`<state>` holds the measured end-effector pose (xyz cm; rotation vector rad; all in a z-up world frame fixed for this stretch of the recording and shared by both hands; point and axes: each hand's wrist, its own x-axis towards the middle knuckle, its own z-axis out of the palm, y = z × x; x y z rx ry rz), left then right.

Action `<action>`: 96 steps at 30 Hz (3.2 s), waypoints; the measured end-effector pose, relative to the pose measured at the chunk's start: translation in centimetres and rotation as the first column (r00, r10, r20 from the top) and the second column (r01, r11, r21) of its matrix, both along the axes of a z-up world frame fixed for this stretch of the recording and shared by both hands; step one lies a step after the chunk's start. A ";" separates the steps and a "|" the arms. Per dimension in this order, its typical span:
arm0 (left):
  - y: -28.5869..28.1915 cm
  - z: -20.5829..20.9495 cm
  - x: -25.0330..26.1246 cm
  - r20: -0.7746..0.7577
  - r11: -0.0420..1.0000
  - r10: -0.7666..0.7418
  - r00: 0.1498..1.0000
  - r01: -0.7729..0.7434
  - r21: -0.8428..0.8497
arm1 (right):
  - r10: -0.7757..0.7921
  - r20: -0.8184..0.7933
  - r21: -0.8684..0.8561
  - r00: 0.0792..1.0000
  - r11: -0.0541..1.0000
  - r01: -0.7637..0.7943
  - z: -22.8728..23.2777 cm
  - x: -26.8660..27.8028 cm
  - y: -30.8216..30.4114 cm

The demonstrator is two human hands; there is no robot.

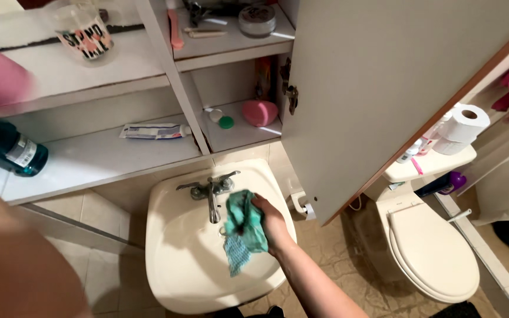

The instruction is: The person wipes the shelves and door of a bathroom cabinet with a cloth, then handles several bottles, a container of cotton swabs, and a tube of toothpaste before placing them back inside.

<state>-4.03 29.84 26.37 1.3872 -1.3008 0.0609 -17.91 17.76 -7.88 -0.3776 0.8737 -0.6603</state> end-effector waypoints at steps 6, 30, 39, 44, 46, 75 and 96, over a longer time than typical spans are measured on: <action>-1.3 -12.1 0.2 -0.106 0.975 -0.216 0.971 0.210 -0.066 | -0.061 0.060 -0.061 0.996 0.996 0.065 4.5 0.4 1.4; -16.5 -26.1 -1.2 -0.208 1.000 -0.026 0.978 0.024 -0.012 | -0.202 -0.397 -0.280 0.895 0.956 0.091 0.3 -0.4 0.4; -23.0 -28.4 1.6 -0.124 0.966 0.145 0.982 -0.113 0.234 | -0.038 -0.399 -0.276 0.916 0.958 -0.080 -2.2 -2.0 0.5; -23.3 -28.8 1.3 -0.132 0.937 0.230 0.964 -0.183 0.298 | -0.024 -0.362 -0.278 0.932 0.957 -0.083 -3.1 -2.4 0.2; -23.5 -28.7 1.0 -0.128 0.926 0.266 0.956 -0.216 0.308 | -0.029 -0.348 -0.284 0.937 0.956 -0.076 -2.9 -2.6 0.2; -13.8 -31.2 -3.8 -0.359 0.996 0.083 0.929 -0.081 0.020 | -0.004 0.345 -0.134 0.939 0.989 0.054 -8.9 -7.7 -8.9; -9.4 -30.8 -2.2 -0.245 0.968 0.210 0.946 -0.237 -0.086 | 0.158 0.827 -0.129 0.540 0.987 -0.093 -13.1 -9.5 -8.6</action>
